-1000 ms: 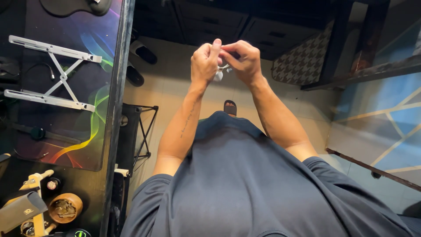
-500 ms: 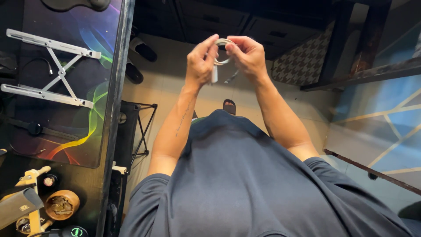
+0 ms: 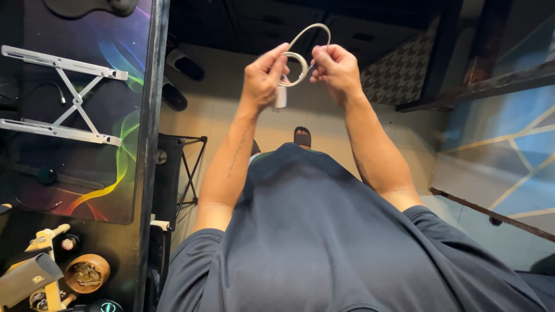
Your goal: Cleaning a desk and various items including a mirror, a water heater, and several small containers using a cloth and spray.
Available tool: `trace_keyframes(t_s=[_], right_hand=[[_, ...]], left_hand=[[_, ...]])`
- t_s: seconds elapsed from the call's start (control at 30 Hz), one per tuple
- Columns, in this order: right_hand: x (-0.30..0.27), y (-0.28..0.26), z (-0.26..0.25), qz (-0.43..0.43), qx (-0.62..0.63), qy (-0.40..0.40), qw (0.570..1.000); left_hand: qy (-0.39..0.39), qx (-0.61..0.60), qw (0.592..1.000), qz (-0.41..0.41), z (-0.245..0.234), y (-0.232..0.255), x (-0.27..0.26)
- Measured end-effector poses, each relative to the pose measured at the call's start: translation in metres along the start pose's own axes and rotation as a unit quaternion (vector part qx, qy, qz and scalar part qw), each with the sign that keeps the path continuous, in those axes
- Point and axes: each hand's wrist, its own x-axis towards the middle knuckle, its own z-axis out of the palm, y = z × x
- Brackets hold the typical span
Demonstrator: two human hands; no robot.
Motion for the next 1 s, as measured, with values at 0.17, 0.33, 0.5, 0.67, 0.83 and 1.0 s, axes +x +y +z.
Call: trace_keyframes(t_s=[0.17, 0.33, 0.5, 0.67, 0.83, 1.0], right_hand=[[0.009, 0.013, 0.006, 0.053, 0.076, -0.002, 0.996], [0.003, 0.025, 0.002, 0.126, 0.044, -0.027, 0.991], [-0.032, -0.003, 0.026, 0.17, 0.181, -0.129, 0.96], [-0.021, 0.022, -0.004, 0.142, 0.15, -0.133, 0.969], [-0.016, 0.042, -0.022, 0.102, 0.158, -0.132, 0.973], [-0.04, -0.001, 0.001, 0.119, 0.062, -0.15, 0.98]], left_hand=[[0.007, 0.0, 1.0, 0.027, 0.023, -0.017, -0.004], [0.026, 0.12, 0.985, 0.122, 0.021, -0.005, -0.006], [0.076, 0.287, 0.914, 0.275, 0.018, -0.012, -0.004], [0.046, 0.333, 0.885, 0.321, 0.019, -0.01, -0.005], [0.023, 0.343, 0.872, 0.349, 0.025, -0.009, 0.001], [0.047, 0.347, 0.861, 0.368, 0.026, -0.013, 0.025]])
